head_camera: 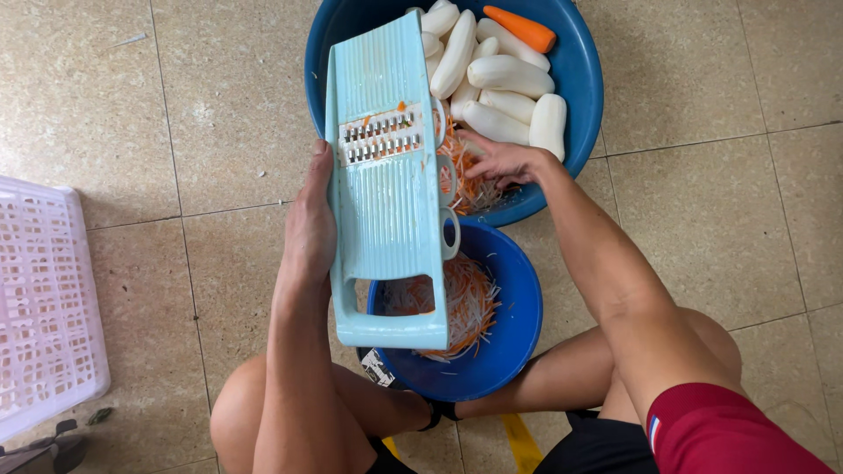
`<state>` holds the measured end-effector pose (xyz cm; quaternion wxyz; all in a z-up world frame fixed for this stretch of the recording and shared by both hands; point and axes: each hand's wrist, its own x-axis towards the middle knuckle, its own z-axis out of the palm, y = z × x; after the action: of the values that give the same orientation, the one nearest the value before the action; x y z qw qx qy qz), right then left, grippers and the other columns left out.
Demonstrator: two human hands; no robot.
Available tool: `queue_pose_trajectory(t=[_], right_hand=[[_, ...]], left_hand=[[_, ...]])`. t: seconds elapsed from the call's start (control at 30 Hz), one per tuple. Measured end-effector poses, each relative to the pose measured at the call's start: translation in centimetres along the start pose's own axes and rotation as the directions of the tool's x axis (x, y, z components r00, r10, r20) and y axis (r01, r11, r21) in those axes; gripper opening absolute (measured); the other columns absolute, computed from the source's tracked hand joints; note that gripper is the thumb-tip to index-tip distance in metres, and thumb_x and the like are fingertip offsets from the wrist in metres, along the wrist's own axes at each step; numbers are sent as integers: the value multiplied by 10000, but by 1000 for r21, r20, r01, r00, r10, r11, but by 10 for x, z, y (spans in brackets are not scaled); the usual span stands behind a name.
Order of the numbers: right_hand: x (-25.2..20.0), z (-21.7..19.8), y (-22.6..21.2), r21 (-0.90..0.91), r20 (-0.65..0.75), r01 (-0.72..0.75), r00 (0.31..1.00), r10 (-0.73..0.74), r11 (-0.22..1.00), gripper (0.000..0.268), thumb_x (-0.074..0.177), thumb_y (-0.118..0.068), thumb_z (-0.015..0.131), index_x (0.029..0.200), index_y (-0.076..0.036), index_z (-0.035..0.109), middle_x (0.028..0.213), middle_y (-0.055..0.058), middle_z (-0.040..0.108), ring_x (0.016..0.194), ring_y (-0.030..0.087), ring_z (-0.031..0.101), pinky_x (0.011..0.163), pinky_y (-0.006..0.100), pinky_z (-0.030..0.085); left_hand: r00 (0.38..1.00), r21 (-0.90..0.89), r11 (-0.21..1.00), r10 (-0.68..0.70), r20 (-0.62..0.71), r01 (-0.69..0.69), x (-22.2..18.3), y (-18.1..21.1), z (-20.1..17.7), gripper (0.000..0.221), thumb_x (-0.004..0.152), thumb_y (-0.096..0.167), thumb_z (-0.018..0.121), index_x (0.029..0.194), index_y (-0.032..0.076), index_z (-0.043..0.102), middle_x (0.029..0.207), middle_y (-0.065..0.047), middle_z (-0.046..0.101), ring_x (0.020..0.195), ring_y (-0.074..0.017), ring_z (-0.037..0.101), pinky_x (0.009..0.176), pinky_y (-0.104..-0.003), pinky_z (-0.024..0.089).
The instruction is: The person shreds radishes and carrots using a hand grater over a blue bucket while sitting on the floor.
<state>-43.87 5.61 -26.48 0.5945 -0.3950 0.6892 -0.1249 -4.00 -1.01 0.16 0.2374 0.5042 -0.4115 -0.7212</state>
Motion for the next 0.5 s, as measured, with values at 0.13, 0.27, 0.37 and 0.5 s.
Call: queue_pose_trajectory(t=[0.13, 0.27, 0.37, 0.5], right_hand=[[25, 13, 47, -697, -286, -341, 939, 191, 631, 433, 981, -268, 585, 1335, -107, 776, 1303, 195, 759, 1216, 334, 716, 1012, 411, 557], [49, 52, 79, -817, -288, -221, 956, -47, 532, 439, 815, -214, 688, 1238, -102, 724, 1394, 144, 621, 1195, 365, 640, 948, 486, 541], [71, 61, 86, -854, -319, -286, 948, -4, 435, 369, 879, -204, 656, 1237, -147, 725, 1356, 92, 654, 1216, 296, 639, 934, 454, 555], [107, 60, 89, -867, -362, -407, 911, 198, 288, 320, 1030, -222, 541, 1266, -202, 758, 1367, 9, 709, 1255, 196, 674, 942, 389, 593]], left_hand=[[997, 17, 997, -70, -19, 70, -3, 0, 5, 821, 928, 611, 418, 1541, 65, 407, 1507, -199, 551, 1364, -268, 571, 1123, -364, 408], [998, 67, 996, -50, -28, 52, 1, 1, 8, 841, 943, 617, 422, 1566, 55, 365, 1570, -198, 455, 1422, -280, 491, 1140, -382, 379], [979, 82, 979, -179, -101, 188, 4, 2, 9, 849, 927, 634, 402, 1553, 62, 409, 1515, -247, 529, 1379, -327, 575, 1123, -405, 431], [993, 70, 992, -97, -70, 102, 10, -1, 8, 860, 912, 624, 429, 1563, 67, 353, 1610, -164, 414, 1469, -271, 435, 1167, -383, 333]])
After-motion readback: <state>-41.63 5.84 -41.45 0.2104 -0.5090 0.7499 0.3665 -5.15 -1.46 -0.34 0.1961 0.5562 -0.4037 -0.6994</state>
